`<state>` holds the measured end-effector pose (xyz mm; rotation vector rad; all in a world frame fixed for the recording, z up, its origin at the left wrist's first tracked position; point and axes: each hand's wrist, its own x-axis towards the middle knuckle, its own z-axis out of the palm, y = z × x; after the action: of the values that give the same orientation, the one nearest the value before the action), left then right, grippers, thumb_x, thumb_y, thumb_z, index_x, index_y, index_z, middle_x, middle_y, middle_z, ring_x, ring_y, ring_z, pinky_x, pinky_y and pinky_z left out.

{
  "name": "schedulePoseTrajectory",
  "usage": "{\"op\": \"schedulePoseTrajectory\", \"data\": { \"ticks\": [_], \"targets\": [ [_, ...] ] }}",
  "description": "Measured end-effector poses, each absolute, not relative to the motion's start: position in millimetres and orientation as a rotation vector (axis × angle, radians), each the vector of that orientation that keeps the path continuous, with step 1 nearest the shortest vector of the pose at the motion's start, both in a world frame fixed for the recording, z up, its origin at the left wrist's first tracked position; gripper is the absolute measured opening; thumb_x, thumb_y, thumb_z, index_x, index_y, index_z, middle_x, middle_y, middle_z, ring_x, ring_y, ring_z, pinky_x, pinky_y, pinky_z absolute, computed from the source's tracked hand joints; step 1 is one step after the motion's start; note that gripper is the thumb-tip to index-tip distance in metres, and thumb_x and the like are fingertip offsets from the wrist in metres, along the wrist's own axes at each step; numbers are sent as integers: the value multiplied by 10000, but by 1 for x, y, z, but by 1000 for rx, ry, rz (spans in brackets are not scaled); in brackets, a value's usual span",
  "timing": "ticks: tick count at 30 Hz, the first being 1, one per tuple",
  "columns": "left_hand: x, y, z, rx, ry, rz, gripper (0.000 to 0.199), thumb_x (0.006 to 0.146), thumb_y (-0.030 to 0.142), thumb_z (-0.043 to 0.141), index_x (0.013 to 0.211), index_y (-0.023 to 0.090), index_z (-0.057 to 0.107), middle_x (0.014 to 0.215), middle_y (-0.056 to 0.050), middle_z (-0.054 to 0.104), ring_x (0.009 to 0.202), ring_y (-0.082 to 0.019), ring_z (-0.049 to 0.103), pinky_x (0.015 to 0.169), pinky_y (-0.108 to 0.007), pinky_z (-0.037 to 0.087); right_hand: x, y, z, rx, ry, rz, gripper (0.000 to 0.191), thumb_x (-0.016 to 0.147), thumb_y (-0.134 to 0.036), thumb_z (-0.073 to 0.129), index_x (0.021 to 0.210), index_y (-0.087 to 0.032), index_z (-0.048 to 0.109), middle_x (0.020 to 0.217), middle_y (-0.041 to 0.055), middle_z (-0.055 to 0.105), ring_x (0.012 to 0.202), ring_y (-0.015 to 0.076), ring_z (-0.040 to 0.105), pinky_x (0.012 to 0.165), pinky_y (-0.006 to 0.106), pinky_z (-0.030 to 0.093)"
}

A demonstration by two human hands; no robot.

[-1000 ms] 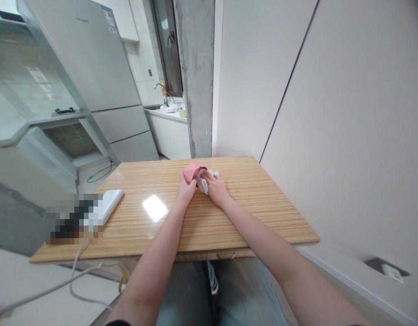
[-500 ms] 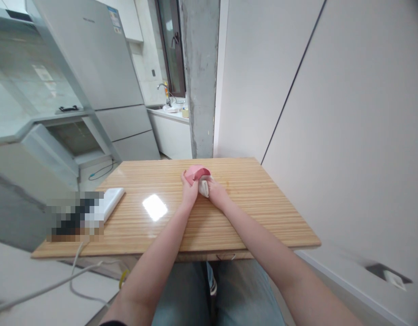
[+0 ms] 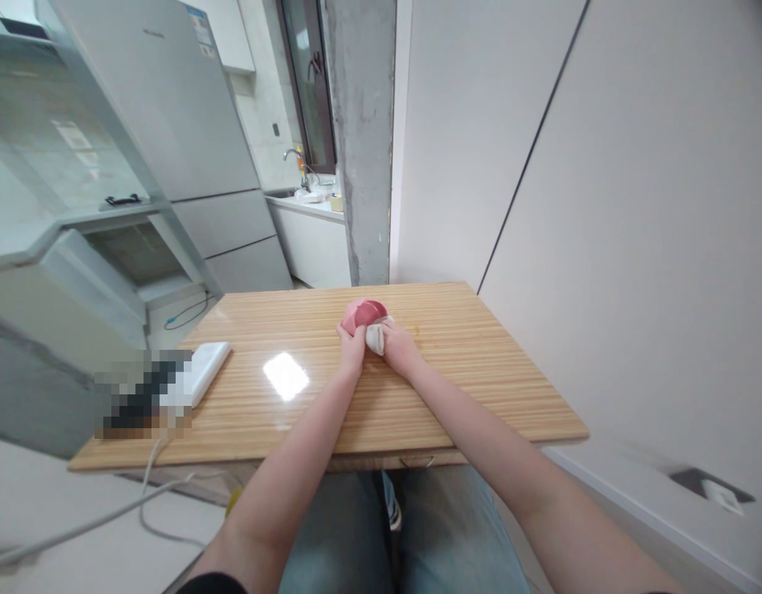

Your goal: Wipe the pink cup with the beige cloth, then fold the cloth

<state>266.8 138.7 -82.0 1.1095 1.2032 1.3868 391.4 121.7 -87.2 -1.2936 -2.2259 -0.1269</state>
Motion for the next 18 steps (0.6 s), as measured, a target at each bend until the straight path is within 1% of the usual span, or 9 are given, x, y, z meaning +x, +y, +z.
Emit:
{"op": "schedulePoseTrajectory", "data": {
  "ticks": [2,4,6,8,10,12,15,18],
  "targets": [
    [258,137,-74,1243,1285,1426,586,782,302,628,1298,188,376,1240,-120,576,1130,-222,575,988,-366,446,395,122,-85,-1262,-2238,-147,254,921,-174,447,1066,-148,654,1075,116,638,1086,205,513,953,357,429],
    [255,133,-67,1423,1275,1443,655,729,327,695,1304,196,411,1269,-117,560,1190,-248,534,1041,-379,397,400,122,-84,-1266,-2218,-148,276,912,-182,471,1133,-155,634,1166,125,614,1161,214,483,986,379,411],
    [258,128,-64,1493,1192,1435,786,684,352,743,1360,207,369,1283,-117,550,1199,-255,528,1048,-381,389,404,121,-84,-1295,-2189,-127,297,894,-178,500,1162,-170,628,1205,124,603,1202,223,462,1008,393,399],
    [264,126,-66,1427,1082,1416,902,677,351,755,1422,209,266,1291,-126,544,1173,-238,551,1018,-361,423,406,121,-86,-1291,-2171,-104,304,885,-162,511,1160,-190,636,1189,113,616,1200,219,467,1019,389,395],
    [271,127,-71,1333,1021,1409,939,692,330,747,1441,205,196,1314,-135,528,1176,-220,554,1000,-338,440,403,120,-88,-1243,-2164,-92,303,888,-151,505,1158,-191,637,1157,102,632,1161,198,493,1017,360,399],
    [272,130,-77,1273,1056,1416,856,727,333,716,1419,201,229,1329,-133,520,1201,-213,536,1008,-332,434,399,120,-89,-1193,-2167,-84,284,892,-147,503,1141,-167,638,1126,100,641,1106,178,522,1001,325,411],
    [265,135,-78,1253,1181,1439,668,792,354,636,1358,181,326,1303,-132,541,1204,-219,533,1015,-337,427,393,121,-88,-1192,-2191,-91,240,900,-154,496,1084,-126,647,1083,114,645,1064,179,538,966,307,428],
    [256,136,-72,1349,1235,1452,634,782,327,632,1340,180,371,1272,-129,561,1156,-250,559,963,-361,472,394,120,-85,-1264,-2192,-159,246,915,-179,473,1093,-134,636,1133,127,623,1120,209,508,960,341,418]
  ]
}}
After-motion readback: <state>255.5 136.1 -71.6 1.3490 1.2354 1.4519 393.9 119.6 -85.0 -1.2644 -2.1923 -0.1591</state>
